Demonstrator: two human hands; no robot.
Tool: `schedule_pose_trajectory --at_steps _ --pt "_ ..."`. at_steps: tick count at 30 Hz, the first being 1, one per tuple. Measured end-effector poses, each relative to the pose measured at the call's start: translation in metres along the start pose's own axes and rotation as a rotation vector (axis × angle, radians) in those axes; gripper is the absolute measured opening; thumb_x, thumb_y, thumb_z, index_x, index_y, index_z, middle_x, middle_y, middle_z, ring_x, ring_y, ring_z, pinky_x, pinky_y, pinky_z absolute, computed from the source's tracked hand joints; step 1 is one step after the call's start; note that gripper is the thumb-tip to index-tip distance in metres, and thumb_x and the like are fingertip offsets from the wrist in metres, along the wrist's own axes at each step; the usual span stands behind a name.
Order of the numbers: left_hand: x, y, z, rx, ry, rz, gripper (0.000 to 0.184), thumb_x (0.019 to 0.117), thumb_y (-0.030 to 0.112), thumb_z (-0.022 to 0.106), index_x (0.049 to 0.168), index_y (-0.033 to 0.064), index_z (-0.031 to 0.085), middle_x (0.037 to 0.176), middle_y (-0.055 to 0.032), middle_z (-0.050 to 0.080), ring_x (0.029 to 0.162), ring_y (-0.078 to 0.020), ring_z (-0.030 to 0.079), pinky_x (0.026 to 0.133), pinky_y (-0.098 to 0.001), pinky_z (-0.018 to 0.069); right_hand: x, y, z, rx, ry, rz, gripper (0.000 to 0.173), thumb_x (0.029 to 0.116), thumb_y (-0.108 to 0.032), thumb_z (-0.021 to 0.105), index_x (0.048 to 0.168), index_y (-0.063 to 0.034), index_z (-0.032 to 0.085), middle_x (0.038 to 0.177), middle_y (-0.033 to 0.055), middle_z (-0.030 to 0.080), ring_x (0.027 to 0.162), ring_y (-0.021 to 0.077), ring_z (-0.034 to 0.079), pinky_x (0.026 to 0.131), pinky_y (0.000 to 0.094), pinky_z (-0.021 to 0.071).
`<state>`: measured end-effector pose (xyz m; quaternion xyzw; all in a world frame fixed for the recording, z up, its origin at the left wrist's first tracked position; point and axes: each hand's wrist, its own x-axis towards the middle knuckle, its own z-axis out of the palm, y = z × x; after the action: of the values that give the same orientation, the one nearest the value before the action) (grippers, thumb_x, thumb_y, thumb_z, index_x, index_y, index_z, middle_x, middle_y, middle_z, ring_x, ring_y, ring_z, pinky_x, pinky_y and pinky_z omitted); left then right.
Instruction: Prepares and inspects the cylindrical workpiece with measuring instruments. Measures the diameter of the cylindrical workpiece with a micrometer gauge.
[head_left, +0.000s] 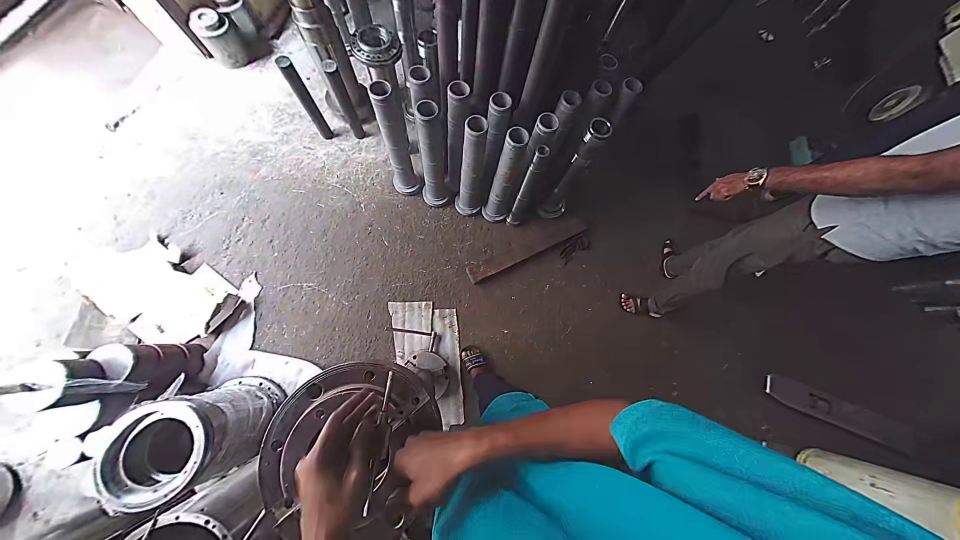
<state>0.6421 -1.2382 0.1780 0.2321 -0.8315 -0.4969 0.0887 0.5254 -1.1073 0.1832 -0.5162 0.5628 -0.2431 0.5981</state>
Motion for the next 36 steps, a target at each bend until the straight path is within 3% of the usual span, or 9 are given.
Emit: schedule_pose_trajectory --at_steps 3,6,10,15,21,24,30,32,36 --pt "-0.071 -0.021 -0.010 -0.052 0.094 -0.101 0.039 0.1025 0.015 0.056 0.129 -0.0138 0.057 0.115 -0.0159 0.071 0.103 -0.0100 0.070 0.092 -0.0295 0.0589 -0.007 0.008 -0.043 -0.291 0.379 -0.292 0.018 0.0989 -0.020 0.066 0.102 -0.0056 0.075 0.088 0.0129 0.073 0.086 0.0301 0.072 0.076 0.0541 0.0563" --pt "-0.116 -0.025 0.010 -0.187 0.145 -0.223 0.033 0.0980 0.004 0.058 0.126 -0.0142 0.059 0.112 -0.0126 0.072 0.098 -0.0033 0.069 0.091 -0.0235 0.0581 0.013 0.018 -0.096 -0.615 0.533 -0.315 0.023 0.1001 -0.028 0.062 0.113 -0.0142 0.075 0.114 0.0083 0.071 0.107 0.0295 0.066 0.088 0.0478 0.0561" --pt "-0.121 -0.031 0.033 0.032 0.330 -0.147 0.025 0.0982 0.002 0.057 0.113 -0.0148 0.067 0.103 -0.0156 0.075 0.094 -0.0017 0.072 0.091 -0.0184 0.0573 0.025 0.036 -0.122 -0.739 0.313 -0.245 0.031 0.1065 -0.029 0.051 0.102 -0.0072 0.072 0.101 0.0116 0.072 0.104 0.0320 0.067 0.089 0.0503 0.0523" --pt "-0.080 -0.038 -0.009 0.502 0.290 -0.038 0.024 0.0979 0.008 0.057 0.110 -0.0035 0.074 0.101 -0.0201 0.074 0.094 -0.0309 0.073 0.087 -0.0456 0.0582 -0.022 0.054 -0.063 -0.624 0.420 -0.112 0.034 0.1055 -0.031 0.051 0.094 -0.0038 0.068 0.086 0.0141 0.068 0.089 0.0338 0.070 0.075 0.0528 0.0560" --pt "-0.018 -0.041 -0.029 0.562 0.331 0.057 0.019 0.0988 0.010 0.062 0.105 0.0025 0.078 0.106 -0.0195 0.074 0.095 -0.0302 0.074 0.081 -0.0438 0.0600 -0.044 0.055 -0.027 -0.584 0.298 -0.123 0.039 0.1053 -0.037 0.052 0.089 -0.0047 0.067 0.079 0.0122 0.066 0.081 0.0324 0.069 0.070 0.0532 0.0544" --pt "-0.064 -0.045 -0.020 0.533 0.329 0.012 0.020 0.0972 0.010 0.061 0.103 -0.0039 0.074 0.096 -0.0201 0.073 0.085 -0.0285 0.072 0.078 -0.0428 0.0594 -0.031 0.051 -0.068 -0.589 0.282 -0.042 0.036 0.1050 -0.038 0.055 0.098 -0.0063 0.070 0.090 0.0142 0.070 0.087 0.0357 0.070 0.073 0.0599 0.0545" --pt "-0.121 -0.020 0.047 -0.010 0.490 -0.205 0.017 0.0959 0.001 0.059 0.103 -0.0132 0.063 0.091 -0.0064 0.071 0.083 0.0034 0.067 0.081 -0.0152 0.0576 0.014 0.033 -0.119 -0.605 0.249 -0.128 0.030 0.1057 -0.033 0.055 0.103 -0.0078 0.071 0.084 0.0118 0.069 0.083 0.0326 0.070 0.069 0.0571 0.0528" --pt "-0.109 -0.026 0.042 -0.196 0.593 -0.261 0.018 0.0971 -0.001 0.057 0.109 -0.0134 0.063 0.096 -0.0035 0.073 0.087 0.0018 0.070 0.082 -0.0179 0.0599 0.002 0.027 -0.121 -0.558 0.170 -0.085 0.029 0.1038 -0.030 0.060 0.100 -0.0033 0.072 0.083 0.0151 0.069 0.084 0.0345 0.069 0.072 0.0584 0.0522" --pt "-0.043 -0.035 0.012 -0.249 0.623 -0.334 0.032 0.0997 0.008 0.062 0.124 -0.0116 0.064 0.120 -0.0156 0.072 0.106 -0.0132 0.071 0.095 -0.0316 0.0592 -0.025 0.033 -0.094 -0.326 -0.080 -0.037 0.025 0.1037 -0.020 0.059 0.099 0.0004 0.074 0.082 0.0143 0.071 0.075 0.0283 0.068 0.074 0.0550 0.0536"
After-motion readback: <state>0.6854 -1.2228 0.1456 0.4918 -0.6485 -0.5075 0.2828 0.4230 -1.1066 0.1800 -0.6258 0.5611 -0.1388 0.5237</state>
